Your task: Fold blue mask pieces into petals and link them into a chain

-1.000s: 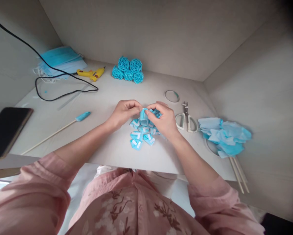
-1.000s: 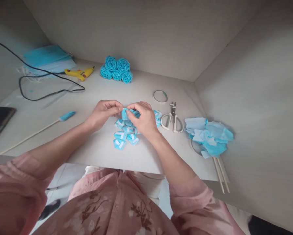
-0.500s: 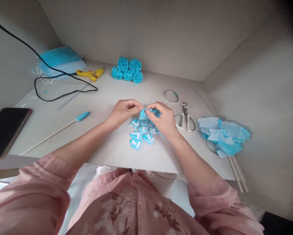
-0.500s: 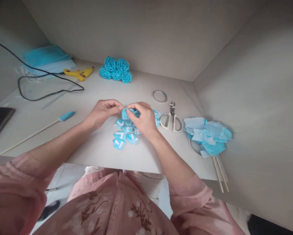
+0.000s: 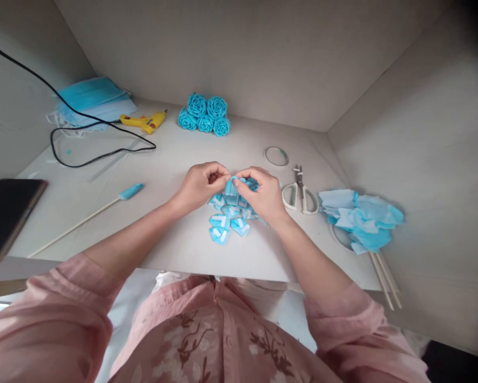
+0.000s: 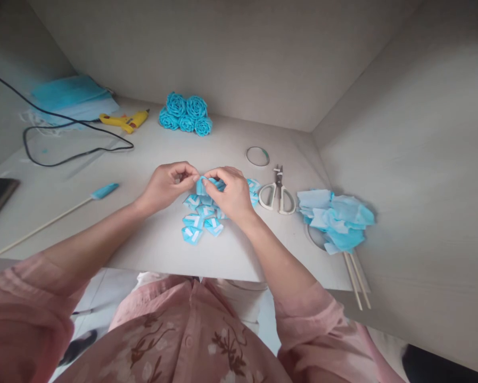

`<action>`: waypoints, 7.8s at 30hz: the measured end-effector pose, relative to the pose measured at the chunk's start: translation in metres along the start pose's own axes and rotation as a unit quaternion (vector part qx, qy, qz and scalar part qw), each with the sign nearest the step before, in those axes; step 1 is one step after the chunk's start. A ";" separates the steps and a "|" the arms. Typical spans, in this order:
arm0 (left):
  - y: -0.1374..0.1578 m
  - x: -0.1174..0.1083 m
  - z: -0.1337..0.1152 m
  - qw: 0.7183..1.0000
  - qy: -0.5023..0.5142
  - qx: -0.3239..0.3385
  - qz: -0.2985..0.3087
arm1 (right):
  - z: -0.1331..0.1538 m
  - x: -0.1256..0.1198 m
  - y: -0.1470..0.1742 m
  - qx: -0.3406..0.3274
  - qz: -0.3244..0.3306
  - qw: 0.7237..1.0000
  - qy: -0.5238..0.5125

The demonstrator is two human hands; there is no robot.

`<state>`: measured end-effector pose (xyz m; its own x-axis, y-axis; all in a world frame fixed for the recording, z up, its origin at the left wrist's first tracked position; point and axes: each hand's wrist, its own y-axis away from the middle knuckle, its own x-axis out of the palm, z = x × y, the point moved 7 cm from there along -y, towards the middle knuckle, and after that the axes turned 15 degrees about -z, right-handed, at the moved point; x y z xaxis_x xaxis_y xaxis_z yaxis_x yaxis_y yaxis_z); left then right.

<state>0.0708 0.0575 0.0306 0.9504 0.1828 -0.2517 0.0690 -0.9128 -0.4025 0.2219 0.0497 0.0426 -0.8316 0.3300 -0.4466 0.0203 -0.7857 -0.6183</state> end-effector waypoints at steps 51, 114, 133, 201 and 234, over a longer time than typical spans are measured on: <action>0.009 -0.003 -0.029 0.942 -0.157 0.295 -0.037 | 0.003 0.001 0.000 -0.043 -0.010 0.999 0.029; 0.024 0.035 0.027 0.859 0.309 -0.356 0.202 | 0.018 -0.019 -0.001 -0.108 -0.082 0.987 -0.085; 0.005 0.011 0.028 0.923 0.282 -0.262 0.018 | -0.013 -0.018 -0.002 0.030 -0.128 0.991 -0.040; 0.004 0.008 0.016 0.981 0.131 -0.146 0.009 | -0.005 0.001 0.003 0.010 -0.041 0.999 -0.035; 0.003 0.003 0.016 0.952 0.232 -0.201 0.004 | -0.014 -0.001 0.002 0.113 -0.041 0.990 -0.077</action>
<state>0.0695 0.0611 0.0149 0.9765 0.0804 0.1999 0.0837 -0.9965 -0.0085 0.2305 0.0544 0.0328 -0.9001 0.3281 -0.2867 -0.1610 -0.8619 -0.4807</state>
